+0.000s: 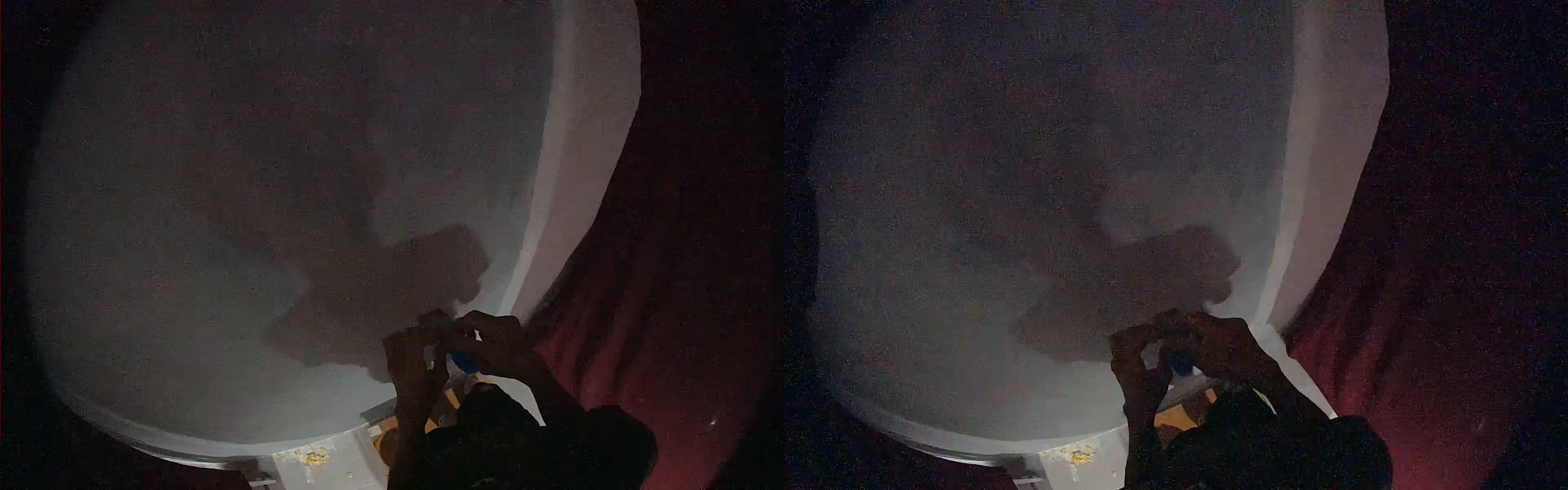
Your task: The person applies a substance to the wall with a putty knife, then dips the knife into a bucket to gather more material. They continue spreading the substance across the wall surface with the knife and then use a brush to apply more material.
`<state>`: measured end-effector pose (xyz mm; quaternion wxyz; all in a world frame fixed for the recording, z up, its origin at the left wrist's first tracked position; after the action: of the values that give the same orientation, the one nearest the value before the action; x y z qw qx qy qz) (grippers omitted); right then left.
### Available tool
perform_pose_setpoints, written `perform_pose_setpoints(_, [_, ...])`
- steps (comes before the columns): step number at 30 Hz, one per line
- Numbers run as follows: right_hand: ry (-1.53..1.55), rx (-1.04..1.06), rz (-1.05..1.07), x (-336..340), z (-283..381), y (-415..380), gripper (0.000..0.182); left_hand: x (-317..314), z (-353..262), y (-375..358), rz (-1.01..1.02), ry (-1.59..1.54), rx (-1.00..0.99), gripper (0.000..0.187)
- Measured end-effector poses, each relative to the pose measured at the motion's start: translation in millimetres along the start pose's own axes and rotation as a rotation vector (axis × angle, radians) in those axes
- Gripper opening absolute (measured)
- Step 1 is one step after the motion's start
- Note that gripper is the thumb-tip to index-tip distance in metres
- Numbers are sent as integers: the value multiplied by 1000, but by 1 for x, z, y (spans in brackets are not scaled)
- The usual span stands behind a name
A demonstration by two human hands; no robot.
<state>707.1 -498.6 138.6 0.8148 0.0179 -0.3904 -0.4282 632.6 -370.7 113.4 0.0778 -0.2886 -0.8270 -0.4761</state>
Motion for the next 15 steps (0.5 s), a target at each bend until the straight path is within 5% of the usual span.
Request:
perform_pose_setpoints(1, [2,67,-72,19,-40,-6,37,-36,-14,0,-22,3,9,29])
perform_pose_setpoints(2, [-1,142,-137,-17,-27,-10,36,-6,13,-9,-54,4,23,27])
perform_pose_setpoints(5, [273,61,-284,6,-58,19,33,-5,8,24,-266,-148,-1,20])
perform_pose_setpoints(7, [155,345,-448,55,-65,51,32,-25,-7,54,-345,-108,29,14])
perform_pose_setpoints(8, [101,497,-530,35,-5,57,32,40,4,64,-393,-82,38,11])
perform_pose_setpoints(9, [88,576,-589,-74,101,24,36,191,53,21,-441,-54,45,8])
perform_pose_setpoints(10, [84,610,-622,-94,139,15,37,245,60,19,-460,-37,47,6])
perform_pose_setpoints(12, [8,657,-707,-92,228,2,38,332,58,25,-475,-91,42,2])
perform_pose_setpoints(15, [-87,718,-988,-23,311,16,29,381,5,76,-483,-131,5,11])
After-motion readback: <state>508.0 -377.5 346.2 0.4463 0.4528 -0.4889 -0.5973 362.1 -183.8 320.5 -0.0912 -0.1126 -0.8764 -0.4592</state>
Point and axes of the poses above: each hand's wrist, its own y-axis towards the middle knuckle, its own x-axis out of the back of the hand, z = x × y, the point moved 4 cm from there along y, towards the middle knuckle, and after that the axes turned 13 degrees about -z, right-handed, at the moved point
